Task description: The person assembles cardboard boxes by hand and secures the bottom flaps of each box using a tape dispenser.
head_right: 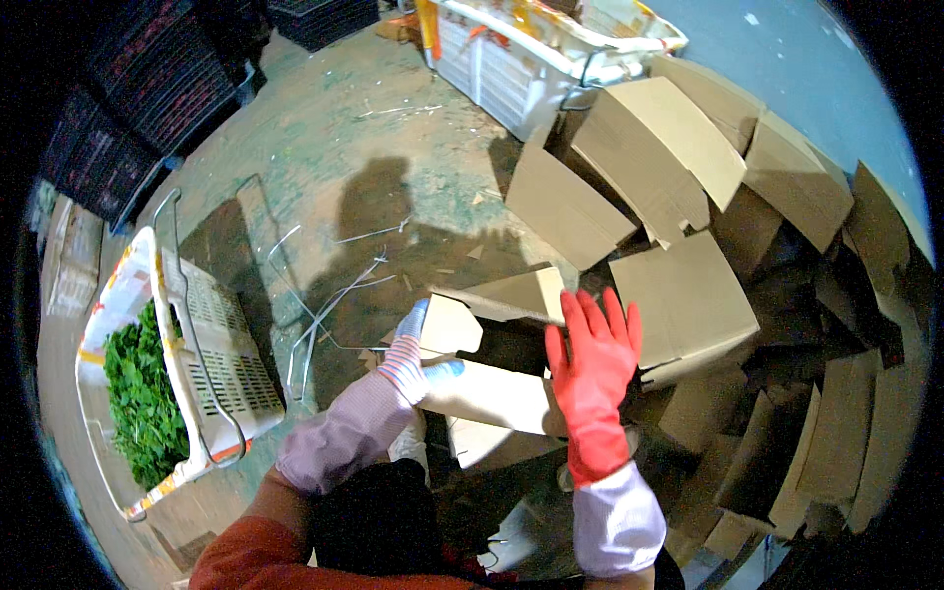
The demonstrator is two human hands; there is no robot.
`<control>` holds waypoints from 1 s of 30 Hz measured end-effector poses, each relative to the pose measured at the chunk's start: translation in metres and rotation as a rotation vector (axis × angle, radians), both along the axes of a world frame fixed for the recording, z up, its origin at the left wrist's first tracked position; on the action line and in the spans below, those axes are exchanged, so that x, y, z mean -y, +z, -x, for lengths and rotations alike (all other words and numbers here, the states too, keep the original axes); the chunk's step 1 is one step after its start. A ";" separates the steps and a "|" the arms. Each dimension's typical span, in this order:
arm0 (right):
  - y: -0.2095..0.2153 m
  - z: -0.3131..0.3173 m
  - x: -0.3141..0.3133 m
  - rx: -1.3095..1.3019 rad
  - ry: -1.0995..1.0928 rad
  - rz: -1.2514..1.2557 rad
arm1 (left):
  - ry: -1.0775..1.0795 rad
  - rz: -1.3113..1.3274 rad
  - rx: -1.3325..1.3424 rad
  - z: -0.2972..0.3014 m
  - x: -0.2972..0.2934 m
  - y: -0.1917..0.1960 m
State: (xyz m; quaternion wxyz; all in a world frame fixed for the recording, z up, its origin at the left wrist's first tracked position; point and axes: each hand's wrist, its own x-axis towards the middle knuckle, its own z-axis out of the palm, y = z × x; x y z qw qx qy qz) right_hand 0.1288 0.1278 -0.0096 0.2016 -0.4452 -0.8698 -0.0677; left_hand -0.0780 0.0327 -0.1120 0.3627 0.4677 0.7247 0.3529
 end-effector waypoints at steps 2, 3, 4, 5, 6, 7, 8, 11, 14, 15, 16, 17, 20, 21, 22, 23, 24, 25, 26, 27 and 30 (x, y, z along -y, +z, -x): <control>-0.012 -0.006 0.017 -0.089 0.064 0.121 | 0.037 0.096 -0.018 -0.001 -0.001 0.013; -0.022 -0.015 0.025 -0.140 0.106 0.219 | 0.032 0.064 -0.051 -0.004 -0.002 0.019; -0.029 -0.017 0.035 -0.082 0.116 0.178 | 0.031 0.035 -0.091 -0.005 0.000 0.025; -0.034 -0.018 0.041 -0.025 0.124 0.137 | 0.028 0.007 -0.130 -0.005 0.001 0.028; -0.036 -0.018 0.043 -0.033 0.141 0.169 | 0.021 -0.035 -0.095 -0.003 0.003 0.027; -0.037 -0.018 0.043 -0.024 0.143 0.175 | -0.038 -0.084 -0.250 -0.002 0.005 0.027; -0.037 -0.018 0.043 -0.016 0.143 0.180 | -0.101 -0.134 -0.404 0.000 0.005 0.028; -0.036 -0.019 0.040 0.016 0.140 0.156 | -0.395 -0.280 -0.698 -0.004 -0.012 0.057; -0.035 -0.017 0.040 0.008 0.158 0.159 | -0.661 -0.297 -0.734 -0.016 -0.021 0.058; -0.036 -0.019 0.038 -0.005 0.174 0.180 | -0.739 -0.286 -0.714 -0.021 -0.024 0.054; -0.034 -0.029 0.032 -0.075 0.227 0.198 | -0.743 -0.246 -0.729 -0.026 -0.028 0.056; -0.057 -0.052 0.023 -0.098 0.137 0.192 | -0.751 -0.255 -0.713 -0.028 -0.030 0.060; -0.069 -0.085 0.024 -1.161 -0.481 0.415 | -0.750 -0.192 -0.752 -0.020 -0.025 0.063; -0.097 -0.131 0.023 -1.113 -0.609 0.425 | -0.750 -0.215 -0.739 -0.027 -0.030 0.068; -0.108 -0.137 0.029 -0.731 -0.620 0.422 | -0.737 -0.195 -0.738 -0.026 -0.030 0.067; -0.124 -0.138 0.040 -0.517 -0.595 0.547 | -0.721 -0.179 -0.735 -0.026 -0.030 0.067; -0.141 -0.134 0.050 -0.350 -0.561 0.599 | -0.715 -0.168 -0.732 -0.027 -0.032 0.065; -0.158 -0.123 0.059 -0.245 -0.551 0.614 | -0.720 -0.153 -0.723 -0.029 -0.034 0.066; -0.175 -0.111 0.067 -0.155 -0.551 0.612 | -0.725 -0.138 -0.716 -0.031 -0.036 0.067; -0.186 -0.098 0.070 -0.093 -0.567 0.589 | -0.726 -0.121 -0.713 -0.030 -0.037 0.070; -0.208 -0.079 0.072 -0.003 -0.618 0.556 | -0.785 -0.079 -0.706 -0.029 -0.040 0.072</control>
